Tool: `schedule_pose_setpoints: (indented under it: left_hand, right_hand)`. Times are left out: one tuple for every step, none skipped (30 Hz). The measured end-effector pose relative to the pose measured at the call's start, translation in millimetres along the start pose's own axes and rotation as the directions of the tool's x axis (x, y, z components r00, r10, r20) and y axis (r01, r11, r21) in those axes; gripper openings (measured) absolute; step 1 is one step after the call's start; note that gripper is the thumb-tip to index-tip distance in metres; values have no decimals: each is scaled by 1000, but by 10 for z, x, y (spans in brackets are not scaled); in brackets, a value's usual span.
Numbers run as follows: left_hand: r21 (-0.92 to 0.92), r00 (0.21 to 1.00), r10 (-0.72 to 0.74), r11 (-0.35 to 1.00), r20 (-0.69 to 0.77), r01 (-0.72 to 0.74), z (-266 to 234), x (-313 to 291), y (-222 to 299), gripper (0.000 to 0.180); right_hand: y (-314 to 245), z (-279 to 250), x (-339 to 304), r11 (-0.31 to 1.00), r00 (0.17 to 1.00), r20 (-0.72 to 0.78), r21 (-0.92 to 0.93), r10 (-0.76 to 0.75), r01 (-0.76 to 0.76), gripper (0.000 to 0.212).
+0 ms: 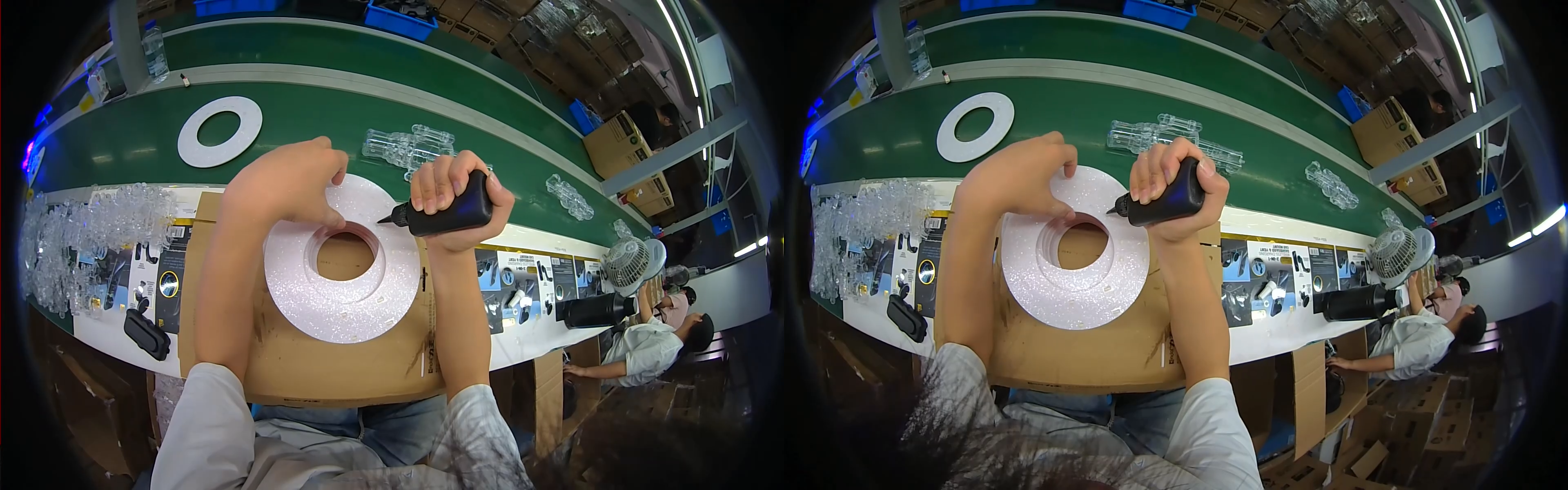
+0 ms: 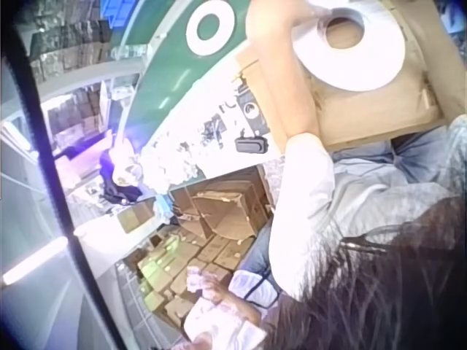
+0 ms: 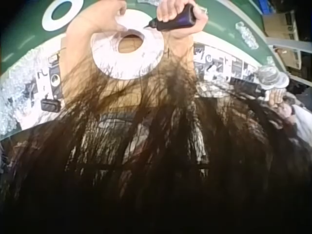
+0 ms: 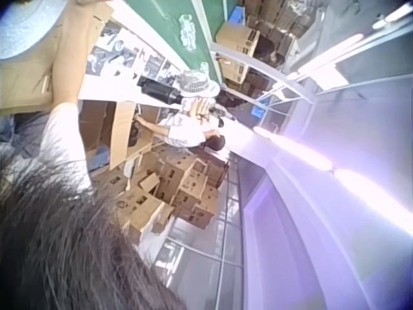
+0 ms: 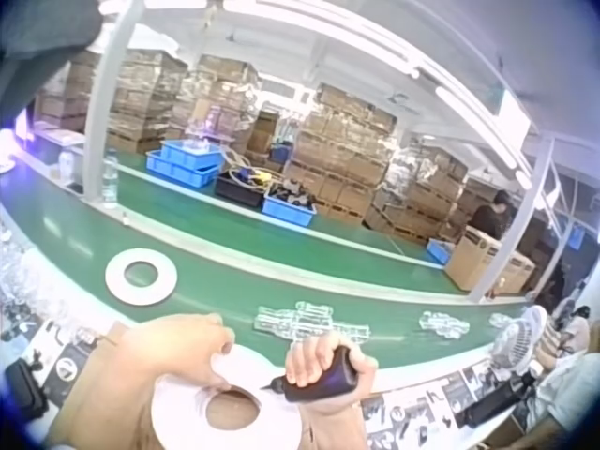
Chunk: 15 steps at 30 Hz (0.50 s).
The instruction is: Apply adhesive or sealant from a squeeze bottle to circular foam rings on an assembly line.
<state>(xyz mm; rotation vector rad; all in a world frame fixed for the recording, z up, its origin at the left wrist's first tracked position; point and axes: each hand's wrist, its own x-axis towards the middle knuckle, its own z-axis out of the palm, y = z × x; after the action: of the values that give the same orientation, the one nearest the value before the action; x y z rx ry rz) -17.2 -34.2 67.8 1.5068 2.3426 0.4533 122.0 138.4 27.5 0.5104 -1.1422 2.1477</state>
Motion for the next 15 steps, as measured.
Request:
schedule_pose_setpoints:
  left_hand:
    - [1, 1000, -10, 1000, -15, 10, 5, -2, -4, 53]
    - [2, 1000, -10, 1000, -15, 10, 6, -3, -6, 53]
    - [13, 1000, -6, 1000, -21, 7, 12, 2, -8, 53]
    - [25, 1000, -3, 1000, -27, 3, 18, 6, -11, 53]
    - [24, 1000, -2, 1000, -26, 2, 29, 7, -16, 53]
    - [45, 1000, 2, 999, -31, -1, 38, -2, -24, 54]
    - [66, 999, 6, 998, -36, -4, 46, -8, -28, 54]
    - [67, 999, 5, 998, -36, -3, 53, -11, -31, 54]
    - [73, 999, 9, 997, -37, -6, 58, -7, -23, 54]
    - [79, 999, 12, 997, -38, -9, 59, -4, -15, 53]
    - [78, 999, 15, 997, -39, -12, 56, -1, -3, 53]
    - [66, 999, 6, 998, -34, -4, 53, -1, 6, 53]
    - [54, 1000, -2, 999, -29, 4, 49, -1, 15, 53]
    - [54, 1000, -3, 999, -30, 4, 42, -7, 27, 53]
    - [54, 999, -16, 998, -30, 18, 32, -16, 42, 53]
  right_hand:
    - [4, -7, -1, 1000, 1000, -3, -4, -4, 4, 35]
    - [8, -12, -1, 1000, 1000, -2, -4, -5, 5, 35]
    - [13, -19, -3, 1000, 1000, -8, 0, 2, -2, 35]
    - [18, -19, -4, 1000, 1000, -14, 3, 9, -9, 35]
    - [25, -12, -7, 1000, 1000, -14, 2, 8, -8, 35]
    - [36, 22, -1, 1000, 998, -63, 27, -1, 3, 34]
    - [42, 45, 5, 999, 994, -112, 50, -10, 15, 34]
    - [37, 51, 13, 999, 994, -112, 52, -10, 16, 34]
    - [6, 50, 26, 997, 990, -140, 69, -35, 45, 34]
    - [-27, 43, 39, 993, 984, -169, 86, -60, 75, 34]
    - [-63, 4, 45, 993, 984, -162, 78, -73, 86, 36]
    - [-93, -42, 44, 993, 984, -161, 80, -72, 86, 36]
    - [-123, -82, 42, 994, 985, -144, 31, -95, 100, 37]
    - [-136, -117, 39, 993, 985, -126, -18, -116, 115, 37]
    - [-139, -118, 43, 989, 979, -143, -64, -144, 136, 38]
